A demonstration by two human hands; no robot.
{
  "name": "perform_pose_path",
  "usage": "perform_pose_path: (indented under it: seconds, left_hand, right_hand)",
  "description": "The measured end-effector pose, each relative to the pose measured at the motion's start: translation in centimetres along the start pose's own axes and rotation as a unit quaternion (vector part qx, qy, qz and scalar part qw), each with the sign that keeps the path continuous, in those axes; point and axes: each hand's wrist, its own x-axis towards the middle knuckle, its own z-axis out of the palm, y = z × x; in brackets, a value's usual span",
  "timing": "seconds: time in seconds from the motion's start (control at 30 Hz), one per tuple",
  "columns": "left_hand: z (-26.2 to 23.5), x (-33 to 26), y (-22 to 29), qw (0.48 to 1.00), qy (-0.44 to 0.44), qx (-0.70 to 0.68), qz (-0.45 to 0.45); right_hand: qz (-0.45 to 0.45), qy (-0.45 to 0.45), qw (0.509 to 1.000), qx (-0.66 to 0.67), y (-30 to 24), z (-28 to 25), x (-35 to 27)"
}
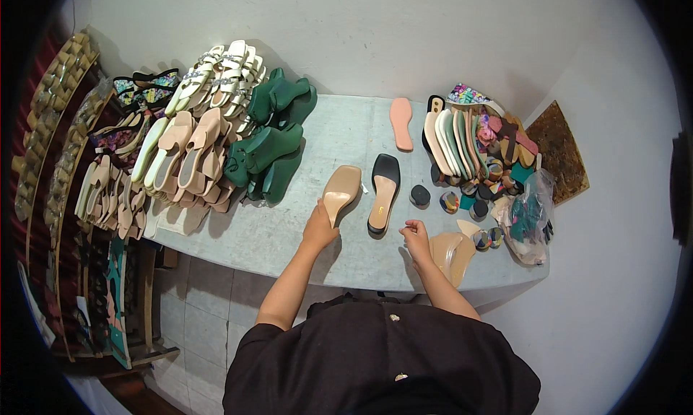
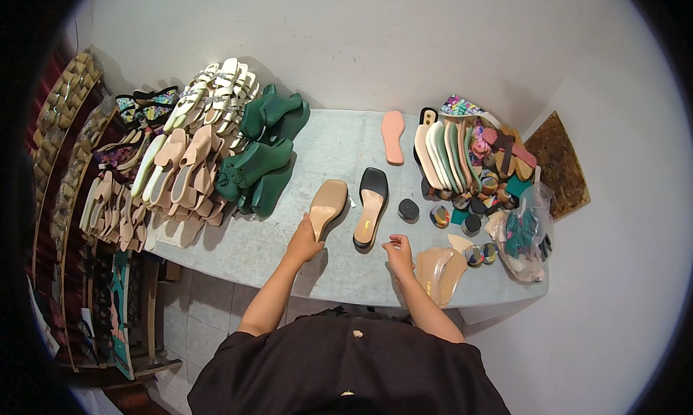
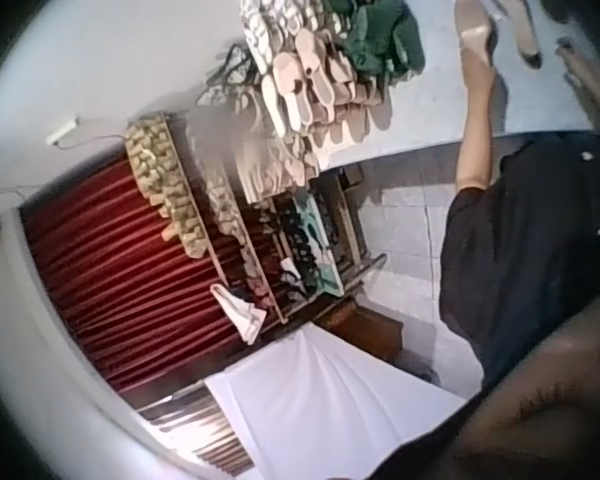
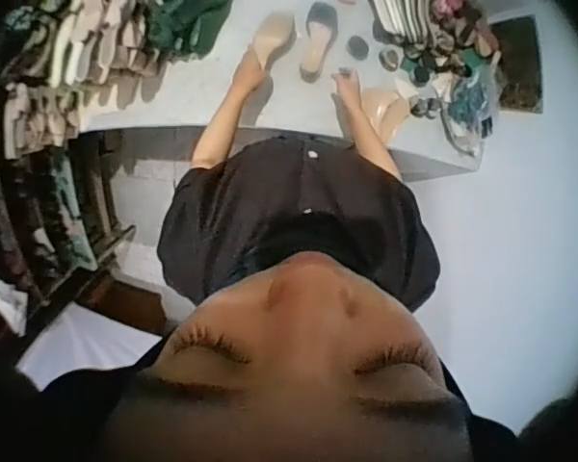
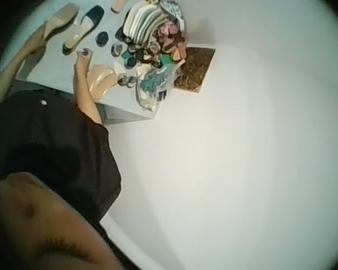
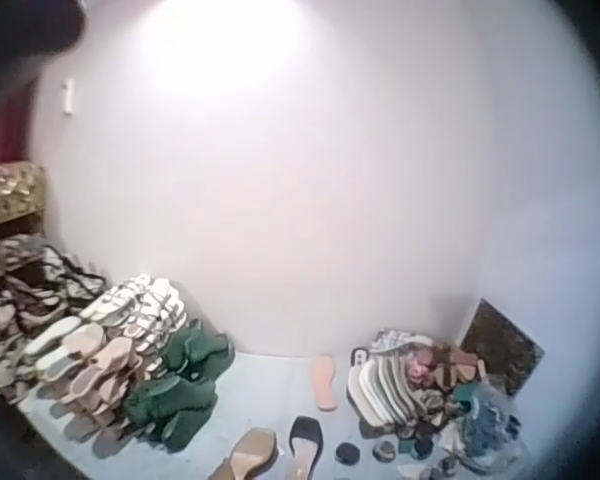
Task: Organizing and matching various shoe soles with green shoe lasts on a workshop table.
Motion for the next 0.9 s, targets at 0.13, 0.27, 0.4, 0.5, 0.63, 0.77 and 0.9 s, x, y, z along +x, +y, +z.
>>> perform_pose_path:
  seconds: [0.13,0.27,0.4,0.5,0.63,0.77,0.9]
  left_hand:
    - [-0.5,-0.3,0.2,1.000,0.000,-0.009,0.009]
    - [-2.5,-0.9,3.1,0.995,-0.012,0.088,-0.035]
    - [-3.4,-1.2,6.4,0.994,0.031,0.101,-0.014]
    - [-2.7,-1.4,9.6,0.995,0.068,0.049,0.050]
    - [0.8,-1.3,12.5,0.992,0.055,-0.017,0.111]
    - [4.1,-1.9,14.6,0.993,0.022,0.019,0.111]
    - [4.9,-2.3,14.8,0.995,0.044,0.058,0.065]
  right_hand:
    - [0.000,-0.003,1.000,0.025,0.5,-1.2,-0.5]
    - [0.047,0.008,0.997,0.057,0.1,-4.2,-1.4]
    - [0.030,0.052,0.995,0.080,1.3,-7.9,-1.7]
    - [0.027,0.087,0.991,0.094,2.9,-11.0,-1.3]
    - [-0.003,0.129,0.989,0.065,4.1,-13.9,-0.7]
    - [-0.008,0.126,0.992,-0.002,4.3,-16.0,-0.2]
    - [0.014,0.131,0.988,-0.076,2.9,-17.2,0.9]
